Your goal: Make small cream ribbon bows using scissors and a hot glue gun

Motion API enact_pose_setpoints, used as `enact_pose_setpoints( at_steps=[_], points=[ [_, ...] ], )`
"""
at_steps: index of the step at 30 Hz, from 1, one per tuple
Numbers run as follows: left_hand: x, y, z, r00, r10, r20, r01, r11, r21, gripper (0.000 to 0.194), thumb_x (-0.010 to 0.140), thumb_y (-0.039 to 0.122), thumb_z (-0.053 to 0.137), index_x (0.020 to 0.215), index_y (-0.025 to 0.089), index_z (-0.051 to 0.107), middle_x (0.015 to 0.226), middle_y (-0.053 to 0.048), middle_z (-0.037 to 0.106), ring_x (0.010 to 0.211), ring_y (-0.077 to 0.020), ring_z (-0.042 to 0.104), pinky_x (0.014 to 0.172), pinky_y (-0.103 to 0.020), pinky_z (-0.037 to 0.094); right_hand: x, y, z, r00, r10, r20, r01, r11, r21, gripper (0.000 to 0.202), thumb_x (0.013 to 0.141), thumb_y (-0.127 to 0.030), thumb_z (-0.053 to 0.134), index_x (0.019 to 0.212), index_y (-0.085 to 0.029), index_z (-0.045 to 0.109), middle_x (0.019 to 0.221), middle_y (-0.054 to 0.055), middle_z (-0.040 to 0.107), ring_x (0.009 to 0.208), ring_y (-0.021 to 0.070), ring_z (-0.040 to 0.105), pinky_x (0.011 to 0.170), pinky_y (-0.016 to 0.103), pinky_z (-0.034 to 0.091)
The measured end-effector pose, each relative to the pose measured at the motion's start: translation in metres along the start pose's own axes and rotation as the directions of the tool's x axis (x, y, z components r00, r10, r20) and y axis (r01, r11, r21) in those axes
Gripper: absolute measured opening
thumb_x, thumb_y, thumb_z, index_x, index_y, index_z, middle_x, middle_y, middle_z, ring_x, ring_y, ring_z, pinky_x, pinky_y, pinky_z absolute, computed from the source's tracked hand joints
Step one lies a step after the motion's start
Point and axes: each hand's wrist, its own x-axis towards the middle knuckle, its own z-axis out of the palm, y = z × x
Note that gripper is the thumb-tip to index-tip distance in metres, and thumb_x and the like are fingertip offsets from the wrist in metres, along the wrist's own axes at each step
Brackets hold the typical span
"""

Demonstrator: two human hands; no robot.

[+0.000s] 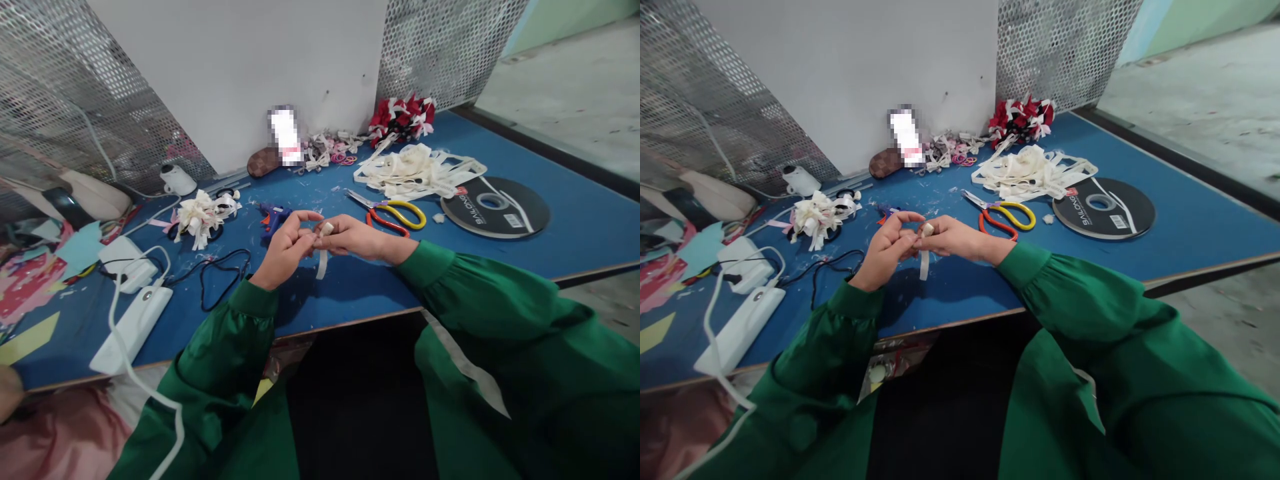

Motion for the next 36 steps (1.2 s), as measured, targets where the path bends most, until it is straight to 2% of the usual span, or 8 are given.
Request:
enact_pose_setpoints(
  at_steps=[6,13,19,23,26,30,33,36],
  points=[
    [0.0,0.002,0.004,0.996,-0.072,-0.045,0.059,0.97,-0.235,0.03,0.085,0.036,0.061,0.111,0.023,0.055,0.064,0.006,0.039,0.05,-0.0101,0.033,0.055,-0.026,0.041,-0.003,-0.004,0.013,0.996,0.059,-0.062,-0.034,0.938,0.346,0.022,0.072,-0.028,0.077,0.07,-0.017,0.058,0.055,-0.009,0.045,0.045,0.0043,0.029,0.046,0.023,0.025],
    [0.0,0.005,0.007,0.995,-0.07,-0.065,0.045,0.946,-0.321,0.028,0.079,0.035,0.066,0.101,0.022,0.055,0.076,0.002,0.053,0.055,-0.0098,0.041,0.056,-0.026,0.045,-0.002,-0.001,0.015,0.992,0.099,-0.082,-0.056,0.906,0.419,0.019,0.071,-0.026,0.075,0.073,-0.017,0.059,0.055,-0.009,0.042,0.046,0.0048,0.025,0.045,0.022,0.023],
    [0.003,0.003,0.007,0.992,-0.1,-0.076,0.064,0.924,-0.376,0.029,0.079,0.034,0.066,0.103,0.021,0.054,0.075,0.002,0.054,0.055,-0.01,0.044,0.056,-0.026,0.045,0.0,0.002,0.015,0.991,0.101,-0.087,-0.052,0.895,0.443,0.019,0.073,-0.026,0.076,0.074,-0.017,0.059,0.055,-0.009,0.042,0.046,0.005,0.025,0.044,0.021,0.023],
    [0.007,-0.002,0.0,0.988,-0.113,-0.11,0.095,0.983,-0.159,0.03,0.087,0.034,0.054,0.115,0.022,0.052,0.059,0.008,0.038,0.047,-0.012,0.035,0.051,-0.027,0.036,0.002,0.0,0.014,0.985,0.088,-0.15,-0.039,0.953,0.3,0.02,0.075,-0.029,0.075,0.07,-0.016,0.061,0.056,-0.007,0.047,0.048,0.0062,0.035,0.048,0.022,0.034],
    [0.007,-0.004,-0.005,0.996,0.022,-0.085,-0.001,0.973,0.233,0.026,0.093,0.029,0.047,0.116,0.02,0.051,0.058,0.006,0.043,0.051,-0.0153,0.043,0.056,-0.029,0.035,0.004,0.001,0.014,0.967,0.109,-0.229,-0.074,0.985,0.155,0.021,0.075,-0.027,0.072,0.063,-0.017,0.058,0.05,-0.007,0.044,0.047,0.0071,0.038,0.049,0.022,0.037],
    [0.005,-0.001,-0.005,0.993,0.113,0.013,-0.087,0.672,0.736,0.027,0.097,0.022,0.04,0.12,0.017,0.053,0.072,-0.003,0.063,0.071,-0.0222,0.06,0.067,-0.033,0.04,0.008,0.009,0.015,0.931,0.173,-0.321,-0.155,0.985,0.08,0.016,0.072,-0.019,0.068,0.059,-0.017,0.059,0.051,-0.005,0.047,0.047,0.008,0.041,0.048,0.022,0.038],
    [0.003,0.002,-0.001,0.994,0.096,0.058,-0.095,0.446,0.89,0.029,0.098,0.02,0.038,0.122,0.016,0.054,0.077,-0.007,0.068,0.074,-0.0256,0.063,0.068,-0.034,0.041,0.012,0.017,0.016,0.914,0.194,-0.356,-0.185,0.981,0.06,0.019,0.07,-0.014,0.065,0.054,-0.018,0.057,0.05,-0.005,0.046,0.046,0.0082,0.041,0.046,0.023,0.037],
    [0.003,0.002,0.002,0.993,0.082,0.085,-0.109,0.353,0.929,0.03,0.098,0.019,0.037,0.123,0.014,0.054,0.075,-0.007,0.068,0.071,-0.0259,0.064,0.071,-0.035,0.044,0.013,0.023,0.016,0.904,0.195,-0.38,-0.197,0.98,0.034,0.02,0.071,-0.013,0.063,0.054,-0.018,0.056,0.05,-0.005,0.046,0.046,0.0084,0.041,0.046,0.023,0.037]
  ],
)
